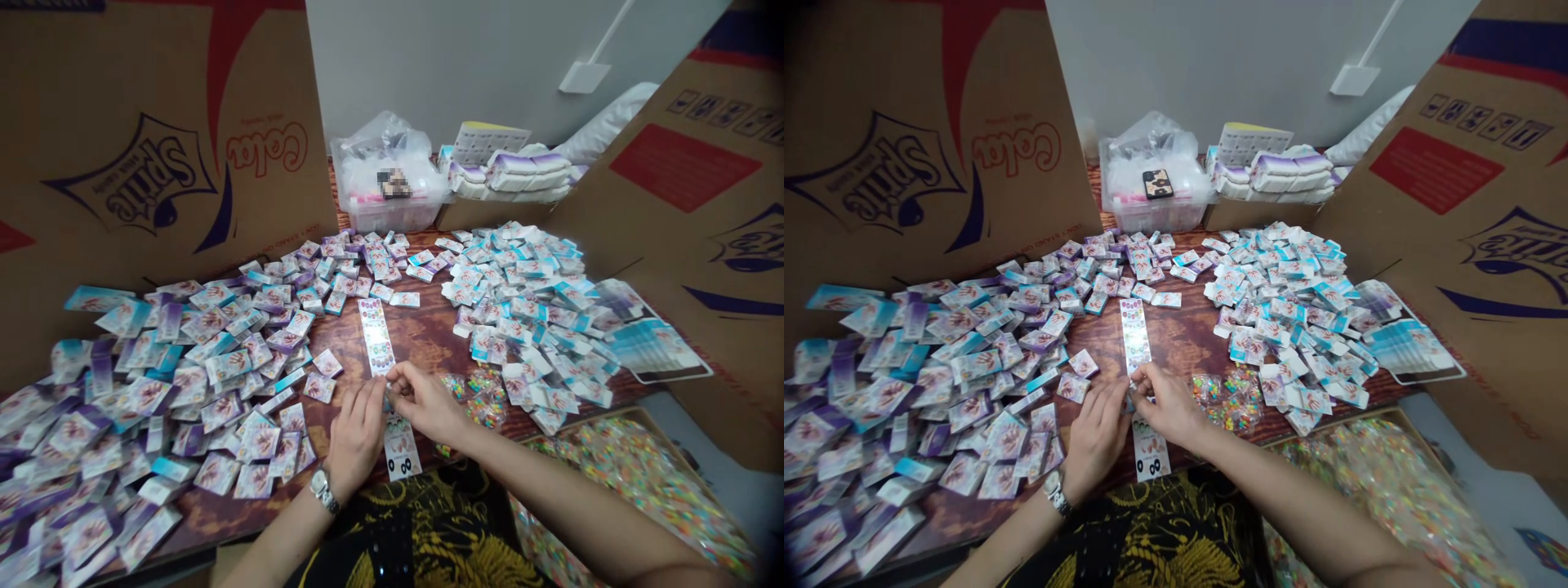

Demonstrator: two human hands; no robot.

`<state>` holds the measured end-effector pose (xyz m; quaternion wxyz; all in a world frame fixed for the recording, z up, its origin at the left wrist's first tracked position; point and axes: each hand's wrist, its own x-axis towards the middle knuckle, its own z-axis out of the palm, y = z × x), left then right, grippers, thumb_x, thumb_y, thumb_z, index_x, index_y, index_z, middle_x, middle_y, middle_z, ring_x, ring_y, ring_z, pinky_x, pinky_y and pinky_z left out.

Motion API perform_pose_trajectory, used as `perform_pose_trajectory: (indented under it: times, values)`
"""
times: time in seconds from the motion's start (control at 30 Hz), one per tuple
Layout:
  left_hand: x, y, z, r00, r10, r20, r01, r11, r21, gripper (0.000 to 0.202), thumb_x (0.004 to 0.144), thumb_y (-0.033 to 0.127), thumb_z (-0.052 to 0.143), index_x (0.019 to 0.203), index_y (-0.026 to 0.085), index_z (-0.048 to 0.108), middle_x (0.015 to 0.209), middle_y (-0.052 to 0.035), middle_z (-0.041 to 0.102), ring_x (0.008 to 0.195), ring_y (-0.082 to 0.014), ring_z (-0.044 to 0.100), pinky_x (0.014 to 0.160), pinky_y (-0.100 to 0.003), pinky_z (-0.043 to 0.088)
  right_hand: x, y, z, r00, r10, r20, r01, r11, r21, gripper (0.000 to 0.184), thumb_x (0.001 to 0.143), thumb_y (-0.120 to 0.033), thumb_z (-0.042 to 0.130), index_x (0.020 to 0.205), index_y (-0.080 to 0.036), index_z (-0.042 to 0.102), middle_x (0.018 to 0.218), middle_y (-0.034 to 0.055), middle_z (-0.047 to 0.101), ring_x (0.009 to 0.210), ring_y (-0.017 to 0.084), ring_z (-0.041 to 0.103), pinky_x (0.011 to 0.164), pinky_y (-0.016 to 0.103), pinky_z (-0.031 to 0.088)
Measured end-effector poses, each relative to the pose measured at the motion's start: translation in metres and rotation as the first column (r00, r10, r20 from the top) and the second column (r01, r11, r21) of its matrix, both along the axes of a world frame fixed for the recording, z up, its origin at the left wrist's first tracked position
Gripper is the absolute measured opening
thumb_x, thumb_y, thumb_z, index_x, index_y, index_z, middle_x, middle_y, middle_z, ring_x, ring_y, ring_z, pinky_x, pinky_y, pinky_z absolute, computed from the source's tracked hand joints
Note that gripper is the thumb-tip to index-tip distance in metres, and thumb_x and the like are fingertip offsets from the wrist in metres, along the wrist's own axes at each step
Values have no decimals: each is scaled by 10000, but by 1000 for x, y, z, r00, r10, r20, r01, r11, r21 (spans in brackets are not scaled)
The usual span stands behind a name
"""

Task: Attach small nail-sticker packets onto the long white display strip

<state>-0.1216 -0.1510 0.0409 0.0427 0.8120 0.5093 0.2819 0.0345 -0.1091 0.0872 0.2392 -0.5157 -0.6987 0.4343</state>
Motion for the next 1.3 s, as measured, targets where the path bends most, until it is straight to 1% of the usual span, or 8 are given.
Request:
perform_pose_trajectory:
  times: [0.23,0.4,0.53,0.7,0.83,0.97,1.13,1.3]
  values:
    - [-2,1,4,999,-32,32,33,999,-32,481,860,107,436,1333,160,360,1197,-120,568,1120,-244,510,929,-400,465,4,2,-8,993,-2,-116,-2,999,-32,131,811,-205,554,925,-207,488,759,-14,580,693,126,569,629,244,448]
    - [-4,3,6,993,-37,110,43,998,-55,472,851,97,447,1313,150,365,1180,-122,570,1120,-232,516,947,-401,450,3,-1,6,996,56,74,-72,973,220,57,853,-203,546,797,-203,557,755,6,606,740,162,550,691,293,430]
    - [-5,5,7,984,-17,176,35,995,-98,464,850,113,462,1301,159,362,1181,-124,566,1125,-237,515,959,-419,433,7,-8,6,985,142,95,-166,927,336,173,907,-215,475,1001,-215,619,928,61,617,881,196,538,800,361,440]
    - [-4,4,13,973,5,231,24,992,-121,463,843,132,484,1291,174,372,1200,-123,556,1148,-245,505,956,-421,433,16,-14,-9,995,95,-8,-89,956,281,256,909,-271,483,1128,-249,613,1210,96,462,1164,220,455,960,403,418]
    - [-1,4,19,960,6,281,38,988,-152,456,829,116,498,1267,185,396,1167,-114,570,1103,-235,533,926,-404,453,23,-11,-13,981,192,11,-184,922,339,296,900,-259,503,1186,-253,579,1377,99,352,1278,237,363,1018,429,379]
    - [1,4,22,938,17,348,55,979,-195,418,822,159,536,1223,197,428,1115,-103,591,1043,-229,568,884,-393,478,29,-4,-8,960,233,156,-280,814,508,262,868,-264,554,1122,-263,617,1344,98,437,1229,266,421,967,476,415]
    - [0,4,19,925,35,378,50,976,-214,382,825,178,542,1194,194,444,1100,-95,596,1037,-217,570,885,-377,479,27,-3,-9,965,235,114,-260,818,514,286,882,-241,529,1161,-226,591,1343,133,446,1230,255,430,960,461,429]
    - [-1,2,17,924,9,381,74,977,-201,353,832,192,553,1171,200,454,1080,-91,596,1008,-215,577,867,-376,484,28,0,-3,944,299,137,-328,826,458,231,879,-250,530,1087,-260,630,1242,93,549,1147,242,506,934,454,443]
